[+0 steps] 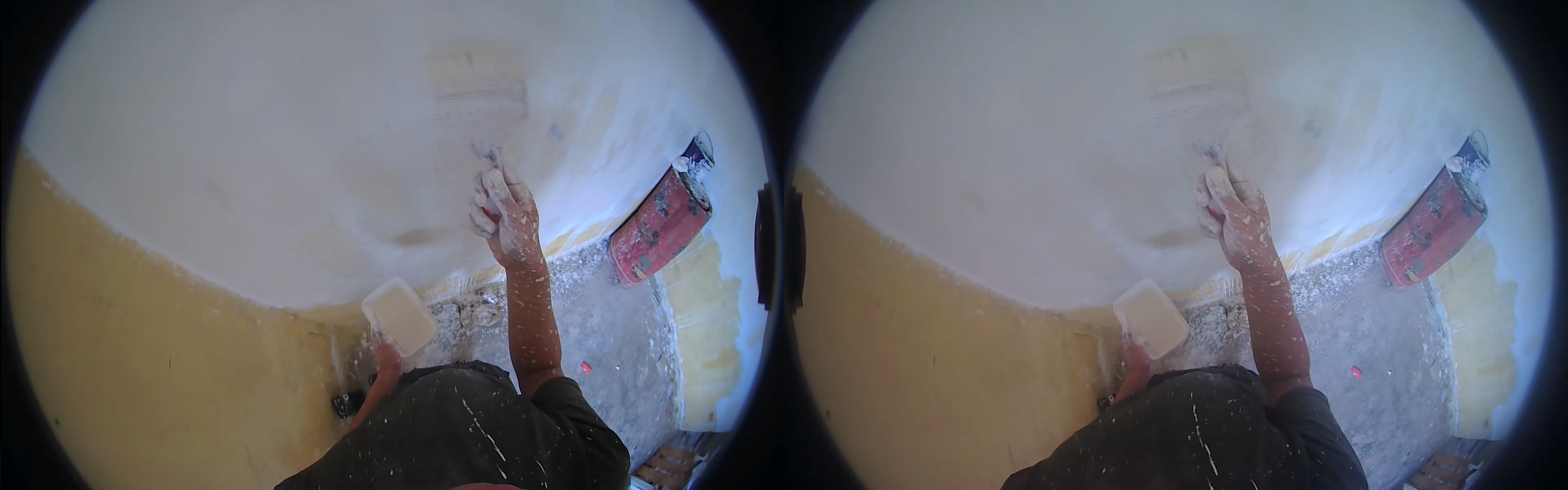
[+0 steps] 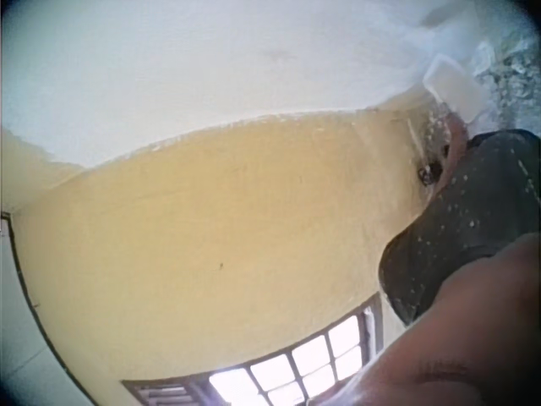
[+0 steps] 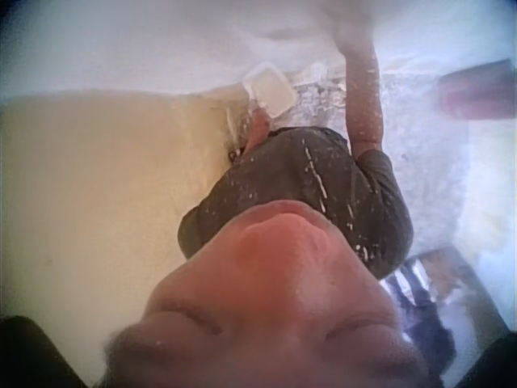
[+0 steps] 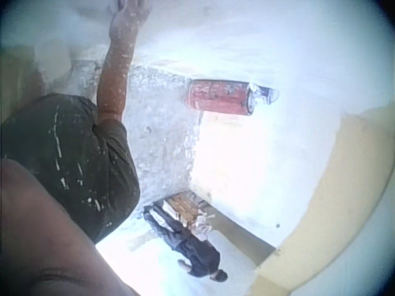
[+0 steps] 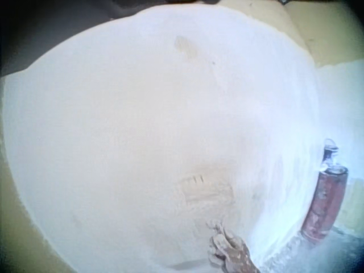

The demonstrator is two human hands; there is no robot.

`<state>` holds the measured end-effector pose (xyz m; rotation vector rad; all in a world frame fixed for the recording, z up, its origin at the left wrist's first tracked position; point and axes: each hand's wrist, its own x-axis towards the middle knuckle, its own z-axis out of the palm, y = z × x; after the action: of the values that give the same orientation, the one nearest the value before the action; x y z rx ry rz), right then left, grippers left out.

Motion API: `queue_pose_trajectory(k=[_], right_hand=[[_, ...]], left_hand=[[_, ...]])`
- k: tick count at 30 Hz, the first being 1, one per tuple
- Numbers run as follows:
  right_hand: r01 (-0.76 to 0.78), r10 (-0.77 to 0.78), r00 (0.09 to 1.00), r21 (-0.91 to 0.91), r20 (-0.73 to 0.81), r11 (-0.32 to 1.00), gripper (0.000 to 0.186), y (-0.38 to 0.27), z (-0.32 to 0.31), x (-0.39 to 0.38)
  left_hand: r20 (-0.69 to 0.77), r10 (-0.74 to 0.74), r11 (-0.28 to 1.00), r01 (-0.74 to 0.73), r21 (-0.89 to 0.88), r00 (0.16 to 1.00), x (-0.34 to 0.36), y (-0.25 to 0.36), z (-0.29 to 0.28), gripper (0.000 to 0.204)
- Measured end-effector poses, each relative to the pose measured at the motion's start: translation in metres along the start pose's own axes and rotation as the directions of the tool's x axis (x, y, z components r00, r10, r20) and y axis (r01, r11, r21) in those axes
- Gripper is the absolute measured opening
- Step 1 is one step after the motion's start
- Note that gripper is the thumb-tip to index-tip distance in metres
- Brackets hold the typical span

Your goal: The person applies white plaster to a yellow wall using a wide brush, dipping the brush into a small white container of plaster and spreading it in vertical strokes.

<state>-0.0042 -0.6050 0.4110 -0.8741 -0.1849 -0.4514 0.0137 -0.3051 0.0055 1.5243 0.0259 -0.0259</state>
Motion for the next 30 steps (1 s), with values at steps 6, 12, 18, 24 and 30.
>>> queue_pose_trajectory(k=[6,12,18,24,30], right_hand=[[-0.271,0.281,0.957,0.126,-0.072,0.954,0.044,0.089,-0.089,-0.021],[-0.608,0.659,0.727,0.265,-0.191,0.748,0.031,0.228,-0.183,-0.071],[-0.611,0.635,0.770,0.223,-0.057,0.760,0.015,0.246,-0.180,-0.055],[-0.261,0.284,0.955,0.211,-0.089,0.942,0.018,0.050,0.001,-0.003],[0.121,-0.146,0.979,0.168,0.142,0.978,0.040,-0.027,0.047,-0.018]], left_hand=[[-0.007,-0.211,0.911,0.194,-0.364,0.977,-0.011,0.040,0.027,0.050],[0.241,0.103,0.979,-0.142,0.147,0.965,-0.019,-0.001,-0.013,0.056],[0.182,0.229,0.955,-0.257,0.147,0.956,0.004,-0.042,-0.027,0.061],[0.146,0.143,0.964,-0.172,0.204,0.979,-0.001,-0.039,-0.031,0.060],[0.077,-0.037,0.992,0.027,0.127,0.996,-0.009,-0.012,-0.029,0.059]])
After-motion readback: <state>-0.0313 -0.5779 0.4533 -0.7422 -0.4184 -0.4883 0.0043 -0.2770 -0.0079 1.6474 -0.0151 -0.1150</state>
